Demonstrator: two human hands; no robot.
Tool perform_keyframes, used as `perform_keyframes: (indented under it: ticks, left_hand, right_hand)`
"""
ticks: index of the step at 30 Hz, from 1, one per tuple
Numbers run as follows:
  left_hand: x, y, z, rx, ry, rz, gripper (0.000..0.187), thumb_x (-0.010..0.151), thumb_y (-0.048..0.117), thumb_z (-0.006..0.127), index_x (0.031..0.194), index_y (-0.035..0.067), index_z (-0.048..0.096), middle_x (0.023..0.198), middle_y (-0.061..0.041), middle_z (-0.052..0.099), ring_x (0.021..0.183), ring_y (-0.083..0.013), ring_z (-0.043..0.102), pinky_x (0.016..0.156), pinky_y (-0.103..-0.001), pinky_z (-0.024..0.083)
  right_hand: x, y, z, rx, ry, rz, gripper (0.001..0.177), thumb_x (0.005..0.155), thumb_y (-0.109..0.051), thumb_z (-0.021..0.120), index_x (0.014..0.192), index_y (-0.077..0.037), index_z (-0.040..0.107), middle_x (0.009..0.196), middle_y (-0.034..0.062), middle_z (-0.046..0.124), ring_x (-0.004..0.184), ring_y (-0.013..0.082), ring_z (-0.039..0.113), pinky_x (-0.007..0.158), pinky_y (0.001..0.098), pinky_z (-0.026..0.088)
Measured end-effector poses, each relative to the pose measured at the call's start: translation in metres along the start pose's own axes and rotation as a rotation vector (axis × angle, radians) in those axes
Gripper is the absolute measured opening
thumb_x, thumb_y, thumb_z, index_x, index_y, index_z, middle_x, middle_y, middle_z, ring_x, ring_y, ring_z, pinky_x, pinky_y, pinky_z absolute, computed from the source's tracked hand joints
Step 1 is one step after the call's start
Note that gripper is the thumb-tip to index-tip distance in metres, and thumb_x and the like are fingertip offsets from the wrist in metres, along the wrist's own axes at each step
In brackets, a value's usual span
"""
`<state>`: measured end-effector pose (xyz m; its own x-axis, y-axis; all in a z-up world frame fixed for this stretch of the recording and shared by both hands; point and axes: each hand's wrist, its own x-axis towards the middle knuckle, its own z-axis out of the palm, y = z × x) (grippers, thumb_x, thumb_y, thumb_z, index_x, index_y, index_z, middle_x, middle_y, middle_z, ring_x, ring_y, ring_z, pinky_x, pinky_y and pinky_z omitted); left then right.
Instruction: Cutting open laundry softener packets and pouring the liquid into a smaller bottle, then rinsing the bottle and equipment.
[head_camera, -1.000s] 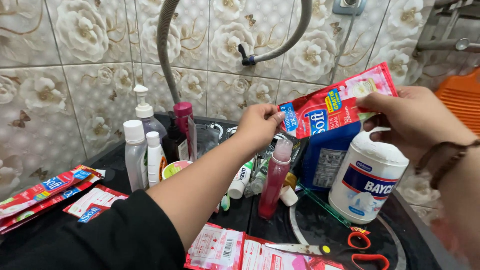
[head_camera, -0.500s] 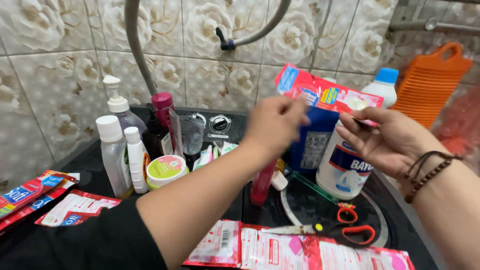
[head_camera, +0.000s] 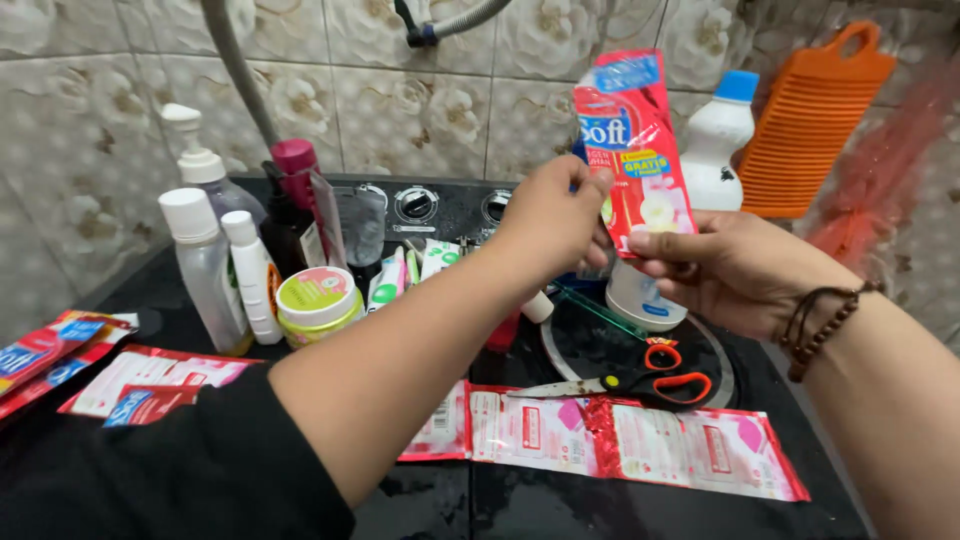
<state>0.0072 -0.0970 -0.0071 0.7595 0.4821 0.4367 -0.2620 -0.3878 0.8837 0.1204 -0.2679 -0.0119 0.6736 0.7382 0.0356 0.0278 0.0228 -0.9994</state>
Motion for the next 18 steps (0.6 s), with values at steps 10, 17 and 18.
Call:
perform_keyframes:
  ticks: [10, 17, 18]
  left_hand:
    - [-0.062, 0.066, 0.013, 0.002, -0.411, -0.127, 0.029, 0.08, 0.007, 0.081, 0.104, -0.004, 0.072, 0.083, -0.013, 0.08, 0.065, -0.0191, 0.078, 0.054, -0.028, 0.064]
    - [-0.108, 0.079, 0.033, 0.163, -0.315, -0.32, 0.024, 0.079, 0.006, 0.084, 0.096, -0.007, 0.074, 0.079, -0.011, 0.077, 0.063, -0.0151, 0.074, 0.055, -0.025, 0.062]
    - [-0.111, 0.076, 0.034, 0.153, -0.299, -0.349, 0.021, 0.081, 0.009, 0.083, 0.095, -0.005, 0.075, 0.077, -0.01, 0.076, 0.062, -0.0132, 0.072, 0.054, -0.024, 0.06]
  right_hand:
    - [-0.046, -0.022, -0.027, -0.082, -0.148, 0.039, 0.026, 0.093, -0.008, 0.061, 0.118, 0.001, 0.065, 0.101, 0.0084, 0.074, 0.089, 0.0158, 0.075, 0.078, 0.0272, 0.061]
    - [-0.081, -0.011, -0.034, -0.167, -0.246, 0.103, 0.025, 0.097, -0.014, 0.06, 0.111, 0.005, 0.068, 0.09, 0.0119, 0.075, 0.076, 0.0176, 0.072, 0.072, 0.0336, 0.061]
    - [-0.085, -0.011, -0.034, -0.147, -0.267, 0.098, 0.026, 0.098, -0.015, 0.059, 0.11, 0.006, 0.067, 0.091, 0.0128, 0.074, 0.077, 0.018, 0.073, 0.073, 0.0342, 0.063]
